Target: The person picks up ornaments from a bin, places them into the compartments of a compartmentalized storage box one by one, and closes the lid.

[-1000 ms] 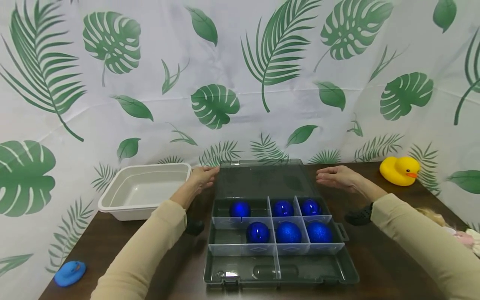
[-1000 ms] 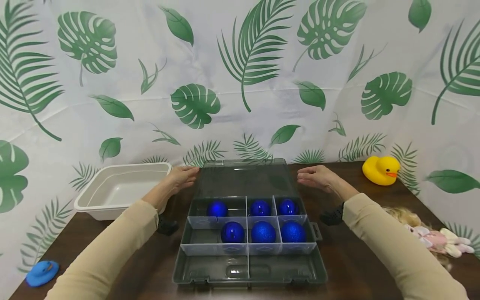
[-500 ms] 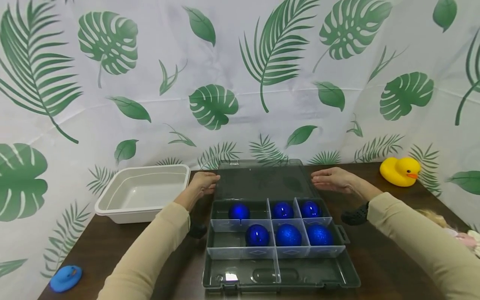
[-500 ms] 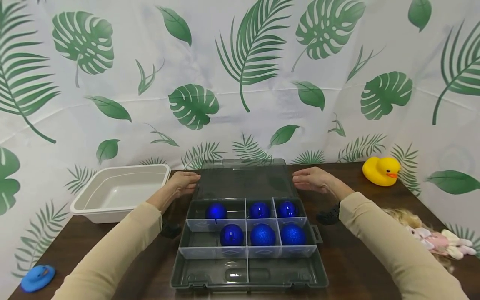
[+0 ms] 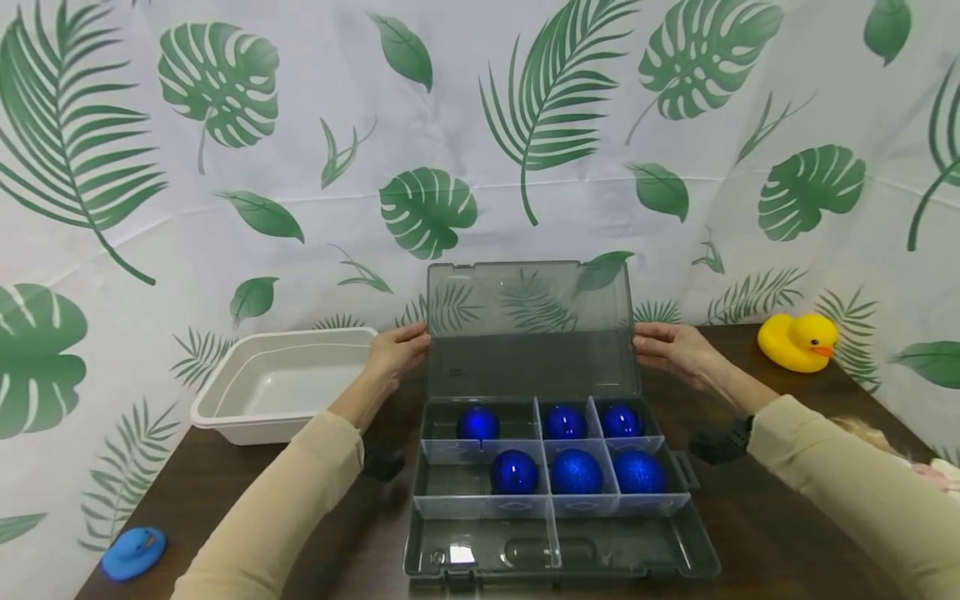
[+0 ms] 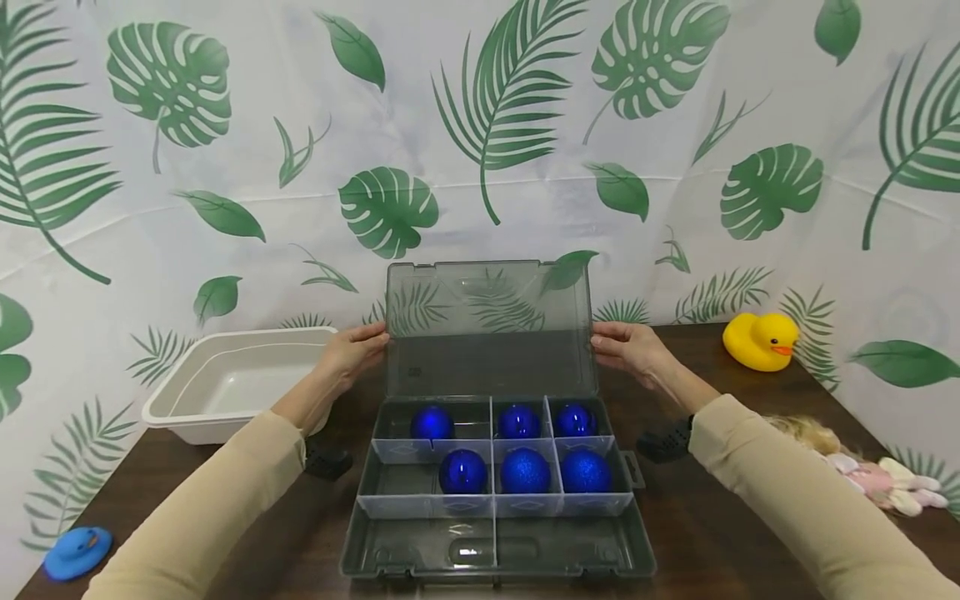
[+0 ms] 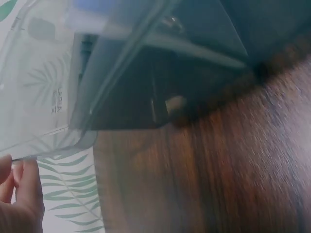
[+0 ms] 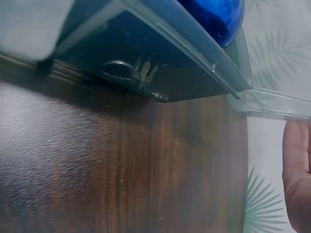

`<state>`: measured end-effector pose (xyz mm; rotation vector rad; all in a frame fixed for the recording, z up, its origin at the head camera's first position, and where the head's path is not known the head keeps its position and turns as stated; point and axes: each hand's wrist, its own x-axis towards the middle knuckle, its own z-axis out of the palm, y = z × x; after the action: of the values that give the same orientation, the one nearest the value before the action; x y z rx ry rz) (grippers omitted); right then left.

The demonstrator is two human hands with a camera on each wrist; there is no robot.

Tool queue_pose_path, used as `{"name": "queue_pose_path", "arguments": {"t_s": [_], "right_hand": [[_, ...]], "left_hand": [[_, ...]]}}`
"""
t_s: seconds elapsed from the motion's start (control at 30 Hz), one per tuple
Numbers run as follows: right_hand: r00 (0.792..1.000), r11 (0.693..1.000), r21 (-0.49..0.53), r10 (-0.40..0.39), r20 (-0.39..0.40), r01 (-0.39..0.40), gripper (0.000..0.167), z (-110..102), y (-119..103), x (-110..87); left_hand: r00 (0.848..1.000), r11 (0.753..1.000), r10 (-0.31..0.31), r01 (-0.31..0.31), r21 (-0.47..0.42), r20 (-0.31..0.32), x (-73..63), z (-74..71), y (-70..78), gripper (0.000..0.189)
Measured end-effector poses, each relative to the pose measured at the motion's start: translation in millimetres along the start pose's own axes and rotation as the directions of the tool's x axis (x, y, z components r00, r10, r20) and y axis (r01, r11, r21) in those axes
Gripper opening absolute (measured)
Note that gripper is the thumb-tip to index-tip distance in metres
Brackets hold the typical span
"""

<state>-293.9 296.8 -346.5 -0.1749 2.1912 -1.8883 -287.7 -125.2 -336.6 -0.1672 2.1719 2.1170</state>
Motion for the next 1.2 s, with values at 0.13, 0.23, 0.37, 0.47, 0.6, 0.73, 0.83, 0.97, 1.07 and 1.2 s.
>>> {"name": "queue_pose_path", "arguments": {"t_s": [0.13, 0.23, 0.37, 0.47, 0.6, 0.73, 0.83, 0.97, 1.07, 1.2], "right_hand": [[0.996, 0.994, -0.097, -0.047, -0.075, 0.039, 0.063, 6, -2, -9.8], [0.985, 0.973, -0.211, -0.125, -0.12, 0.098, 0.058, 8, -4, -18.0], [0.963, 0.94, -0.296, -0.223, -0.153, 0.17, 0.049, 10, -7, -26.7], [0.951, 0.939, -0.268, -0.265, -0.157, 0.218, 0.046, 12, -10, -30.8], [0.936, 0.927, -0.243, -0.324, -0.14, 0.285, 0.033, 13, -12, -36.4], [0.929, 0.927, -0.128, -0.363, -0.078, 0.352, 0.016, 9, -11, -49.0], [0.932, 0.927, -0.139, -0.359, -0.051, 0.349, 0.016, 8, -9, -65.9], [0.938, 0.918, -0.223, -0.344, -0.036, 0.328, 0.027, 14, -8, -95.1], [0.951, 0.923, -0.251, -0.308, -0.025, 0.293, 0.034, 22, -5, -116.7], [0.978, 0.865, -0.474, -0.205, -0.033, 0.166, 0.042, 30, 0, -137.8]], "left_hand": [[0.997, 0.998, 0.062, -0.063, 0.028, 0.036, -5.6, -5.0, -1.1, 0.043], [0.99, 0.986, 0.133, -0.136, 0.092, 0.037, -10.5, -7.6, -1.3, 0.042], [0.972, 0.951, 0.235, -0.234, 0.204, 0.019, -17.4, -10.0, -0.8, 0.039], [0.955, 0.928, 0.296, -0.286, 0.236, -0.005, -20.9, -10.7, -0.6, 0.038], [0.928, 0.913, 0.368, -0.351, 0.209, -0.048, -24.6, -9.8, 0.0, 0.035], [0.889, 0.874, 0.453, -0.431, 0.225, -0.06, -31.0, -9.5, -3.0, 0.03], [0.854, 0.825, 0.518, -0.482, 0.297, -0.051, -43.4, -11.8, -7.7, 0.025], [0.825, 0.752, 0.565, -0.514, 0.412, 0.0, -72.0, -17.2, -14.2, 0.018], [0.844, 0.73, 0.532, -0.498, 0.468, 0.068, -97.0, -22.5, -21.7, 0.021], [0.891, 0.741, 0.423, -0.446, 0.502, 0.167, -124.2, -26.2, -29.3, 0.03]]}}
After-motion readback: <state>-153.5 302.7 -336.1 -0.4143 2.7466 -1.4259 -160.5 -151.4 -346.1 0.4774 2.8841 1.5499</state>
